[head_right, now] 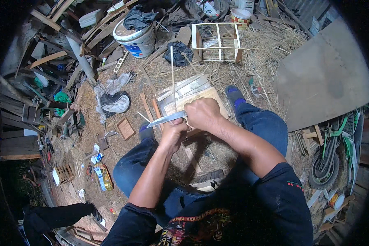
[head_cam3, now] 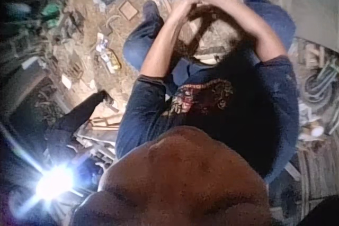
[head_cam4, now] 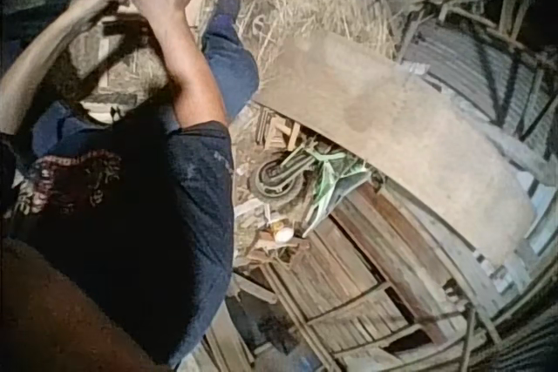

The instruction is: The person whittles and shapes a long bamboo stick using a knife, scraping along the surface of the stick held over a wooden block.

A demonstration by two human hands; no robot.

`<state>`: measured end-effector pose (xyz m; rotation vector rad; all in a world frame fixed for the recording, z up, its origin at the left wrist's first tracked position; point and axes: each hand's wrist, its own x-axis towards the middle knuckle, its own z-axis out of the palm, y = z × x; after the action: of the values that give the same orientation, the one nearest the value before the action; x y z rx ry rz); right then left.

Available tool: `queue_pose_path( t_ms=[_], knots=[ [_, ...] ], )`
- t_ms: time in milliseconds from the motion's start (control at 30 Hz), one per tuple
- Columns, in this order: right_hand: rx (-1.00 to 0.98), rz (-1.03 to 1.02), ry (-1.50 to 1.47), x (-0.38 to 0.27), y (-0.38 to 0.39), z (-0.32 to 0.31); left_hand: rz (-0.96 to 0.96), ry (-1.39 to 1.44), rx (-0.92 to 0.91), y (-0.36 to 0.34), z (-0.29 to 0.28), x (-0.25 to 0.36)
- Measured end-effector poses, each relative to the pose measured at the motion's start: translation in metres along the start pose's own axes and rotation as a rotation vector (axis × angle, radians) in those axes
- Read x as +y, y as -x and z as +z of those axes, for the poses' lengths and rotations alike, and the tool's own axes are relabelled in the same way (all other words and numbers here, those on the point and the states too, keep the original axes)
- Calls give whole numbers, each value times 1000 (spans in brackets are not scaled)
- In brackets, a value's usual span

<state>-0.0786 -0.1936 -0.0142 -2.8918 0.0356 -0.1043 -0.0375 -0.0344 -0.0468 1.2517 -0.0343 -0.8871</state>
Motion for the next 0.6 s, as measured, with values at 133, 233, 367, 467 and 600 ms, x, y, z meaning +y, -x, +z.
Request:
queue_pose_path(
  t_ms=[133, 233, 367, 467, 600],
  knots=[
    [-7, 1, 23, 1, 2, -3, -30, -70, 15, -1, 10, 7],
    [-20, -12, 51, 6, 4, 13, -75, -107, 96, 4, 27, 13],
    [-141, 64, 94, 10, -2, 19, -34, -135, 82, -1, 28, -3],
    [-191, 85, 129, 19, -3, 28, -81, -53, 62, -11, 26, -19],
    [-233, 152, 124, 27, -4, 22, -148, 8, 74, -16, 37, -20]
  ],
)
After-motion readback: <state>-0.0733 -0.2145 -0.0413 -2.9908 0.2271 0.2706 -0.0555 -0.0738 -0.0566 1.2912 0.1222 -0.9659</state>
